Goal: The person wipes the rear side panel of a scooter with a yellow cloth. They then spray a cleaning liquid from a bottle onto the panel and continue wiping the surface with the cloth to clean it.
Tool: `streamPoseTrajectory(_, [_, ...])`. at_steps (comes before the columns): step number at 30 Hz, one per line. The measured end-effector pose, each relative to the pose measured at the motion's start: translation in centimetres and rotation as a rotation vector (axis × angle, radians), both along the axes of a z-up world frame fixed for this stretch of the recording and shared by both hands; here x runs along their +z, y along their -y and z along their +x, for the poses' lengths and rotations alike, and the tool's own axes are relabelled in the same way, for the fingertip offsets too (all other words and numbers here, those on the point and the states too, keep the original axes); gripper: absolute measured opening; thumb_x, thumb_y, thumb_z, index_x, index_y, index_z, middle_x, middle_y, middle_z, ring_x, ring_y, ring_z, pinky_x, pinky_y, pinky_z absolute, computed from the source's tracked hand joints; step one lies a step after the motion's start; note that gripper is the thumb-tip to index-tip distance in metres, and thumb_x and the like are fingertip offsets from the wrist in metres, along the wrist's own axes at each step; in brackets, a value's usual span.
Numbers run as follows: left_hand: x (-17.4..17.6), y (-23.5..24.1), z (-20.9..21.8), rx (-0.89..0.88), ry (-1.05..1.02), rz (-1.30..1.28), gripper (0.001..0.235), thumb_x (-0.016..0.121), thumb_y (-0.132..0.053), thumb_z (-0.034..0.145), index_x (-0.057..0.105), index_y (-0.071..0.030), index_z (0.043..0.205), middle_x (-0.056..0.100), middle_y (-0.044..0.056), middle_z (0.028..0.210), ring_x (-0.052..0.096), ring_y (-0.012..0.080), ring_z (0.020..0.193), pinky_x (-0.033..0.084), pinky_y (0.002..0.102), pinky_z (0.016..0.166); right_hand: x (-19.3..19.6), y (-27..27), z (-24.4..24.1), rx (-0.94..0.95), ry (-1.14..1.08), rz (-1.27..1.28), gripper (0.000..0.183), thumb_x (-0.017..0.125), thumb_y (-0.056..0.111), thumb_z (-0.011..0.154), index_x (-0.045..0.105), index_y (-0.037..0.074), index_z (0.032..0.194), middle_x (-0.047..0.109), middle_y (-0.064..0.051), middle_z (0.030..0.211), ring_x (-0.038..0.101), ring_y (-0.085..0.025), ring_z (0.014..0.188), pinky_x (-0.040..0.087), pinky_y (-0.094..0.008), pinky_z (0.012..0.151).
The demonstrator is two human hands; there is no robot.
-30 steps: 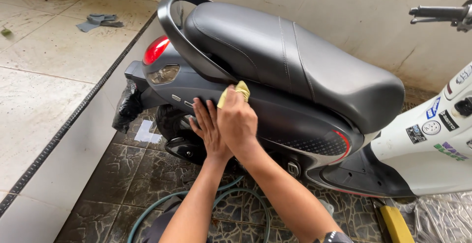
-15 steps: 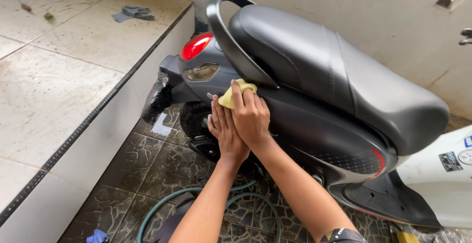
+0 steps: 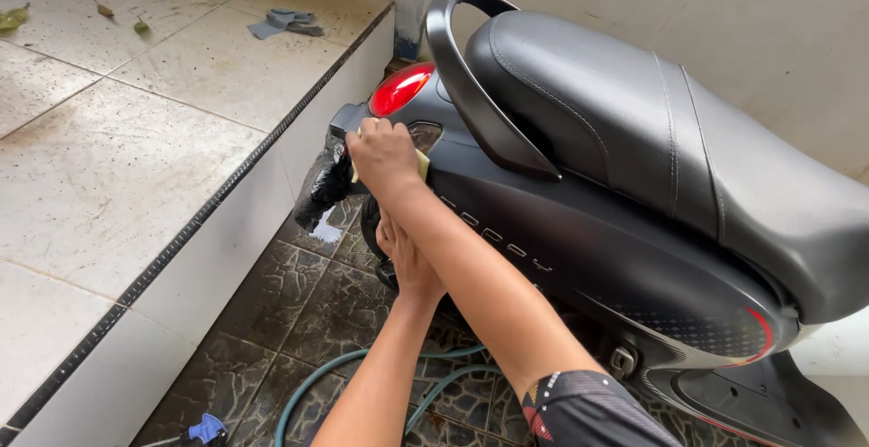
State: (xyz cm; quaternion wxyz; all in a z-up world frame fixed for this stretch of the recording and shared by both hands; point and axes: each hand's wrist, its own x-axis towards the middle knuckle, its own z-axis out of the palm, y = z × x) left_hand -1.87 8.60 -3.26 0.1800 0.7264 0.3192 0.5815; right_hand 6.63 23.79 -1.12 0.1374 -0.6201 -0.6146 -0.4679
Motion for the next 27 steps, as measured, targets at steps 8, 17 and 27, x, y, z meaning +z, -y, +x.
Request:
streamPoseTrajectory(8, [-0.1, 1.9, 1.0, -0.014, -0.003, 0.067, 0.071, 0.030, -0.038, 0.106, 0.015, 0.005, 0.160, 0.013, 0.027, 0.168, 0.019, 0.0441, 0.155, 0.029, 0.049, 0.118, 7.5, 16.8, -0.3, -0.246, 0.032, 0.030, 0.030, 0.067, 0.023, 0.080, 0.075, 0.018, 0.108, 0.061, -0.008, 0.082, 0.063, -0.026, 0.064, 0.046, -0.036, 0.051])
streamPoseTrajectory(17, [1.1, 8.3, 3.6, -0.254, -0.116, 0.390, 0.070, 0.043, -0.037, 0.103, 0.029, 0.002, 0.159, 0.018, 0.030, 0.165, 0.019, 0.0486, 0.153, 0.014, 0.061, 0.123, 7.4, 38.4, 4.5, -0.162, -0.053, 0.118, 0.035, 0.064, 0.025, 0.095, 0.071, 0.025, 0.129, 0.050, -0.006, 0.088, 0.054, -0.027, 0.072, 0.049, -0.035, 0.067])
streamPoseTrajectory(27, [1.4, 16.4, 8.3, -0.299, -0.185, 0.683, 0.060, 0.046, -0.029, 0.099, 0.043, -0.013, 0.158, 0.034, 0.020, 0.164, 0.025, 0.0421, 0.152, 0.012, 0.079, 0.112, 3.4, 52.1, 10.4, -0.506, -0.379, 0.443, 0.050, 0.069, 0.016, 0.092, 0.068, 0.030, 0.139, 0.056, -0.001, 0.084, 0.064, -0.026, 0.072, 0.057, -0.041, 0.067])
